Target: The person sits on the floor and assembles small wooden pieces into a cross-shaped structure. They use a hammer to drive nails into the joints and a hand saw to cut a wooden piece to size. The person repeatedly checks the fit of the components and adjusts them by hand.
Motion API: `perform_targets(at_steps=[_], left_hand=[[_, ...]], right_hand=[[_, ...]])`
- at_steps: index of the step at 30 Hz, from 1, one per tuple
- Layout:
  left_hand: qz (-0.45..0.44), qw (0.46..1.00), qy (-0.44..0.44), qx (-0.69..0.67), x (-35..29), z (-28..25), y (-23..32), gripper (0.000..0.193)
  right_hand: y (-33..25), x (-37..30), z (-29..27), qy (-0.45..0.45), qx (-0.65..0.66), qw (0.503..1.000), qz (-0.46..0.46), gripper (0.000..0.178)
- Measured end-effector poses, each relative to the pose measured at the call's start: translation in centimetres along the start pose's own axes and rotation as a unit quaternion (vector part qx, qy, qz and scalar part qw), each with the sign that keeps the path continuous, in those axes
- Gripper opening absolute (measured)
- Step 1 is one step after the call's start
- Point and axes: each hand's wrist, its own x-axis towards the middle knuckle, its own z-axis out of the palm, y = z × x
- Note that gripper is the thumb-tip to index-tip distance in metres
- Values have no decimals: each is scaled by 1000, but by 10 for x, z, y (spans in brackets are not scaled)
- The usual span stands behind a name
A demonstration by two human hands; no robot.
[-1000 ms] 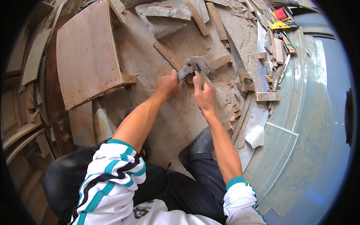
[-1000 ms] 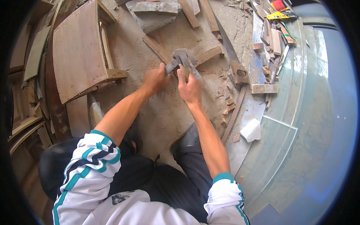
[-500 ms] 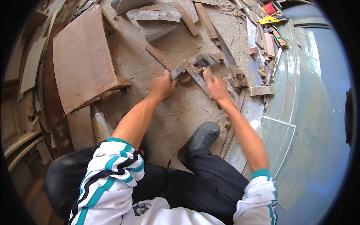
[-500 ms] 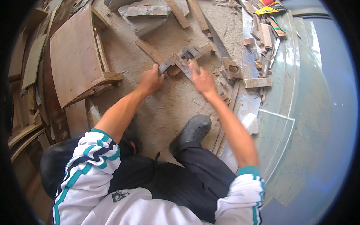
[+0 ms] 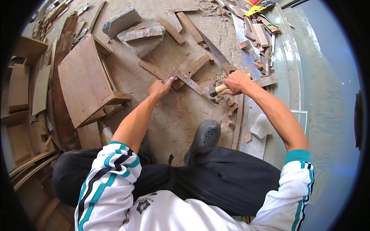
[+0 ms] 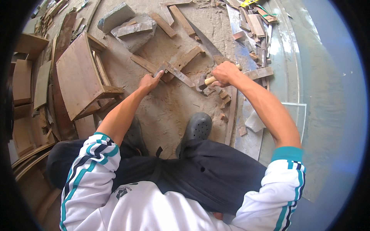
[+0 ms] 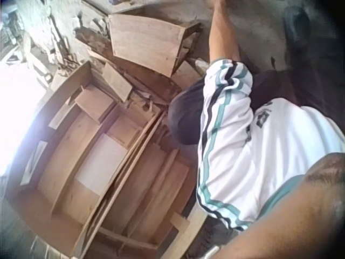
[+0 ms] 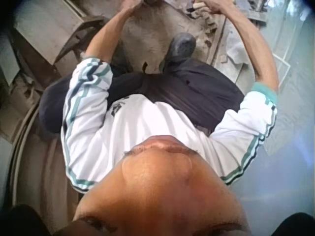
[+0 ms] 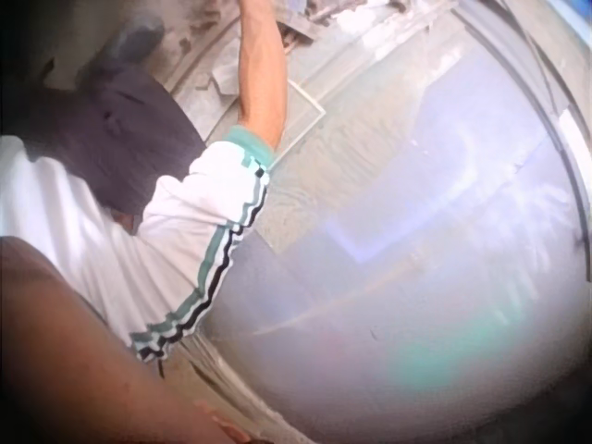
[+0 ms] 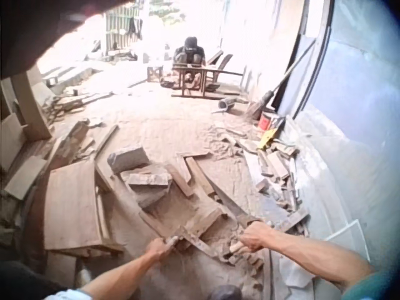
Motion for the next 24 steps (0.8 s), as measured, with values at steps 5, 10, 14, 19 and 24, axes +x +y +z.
perform_targets(at_steps=[5, 10, 14, 19, 24], left_hand=[[15, 989, -86, -116, 5, -8, -7, 77], [36, 990, 10, -138, -9, -2, -15, 68], [38, 981, 35, -185, -28, 2, -9, 68], [139, 949, 38, -280, -47, 5, 12, 53], [263, 872, 80, -404, -56, 0, 41, 44]], right_hand=[[15, 9, 56, 112, 52, 991, -42, 48], [18, 7, 103, 217, 83, 972, -40, 43], [20, 10, 117, 239, 111, 965, -16, 42], [7, 15, 94, 269, 363, 888, 82, 57], [-11, -8, 15, 255, 630, 733, -32, 88]])
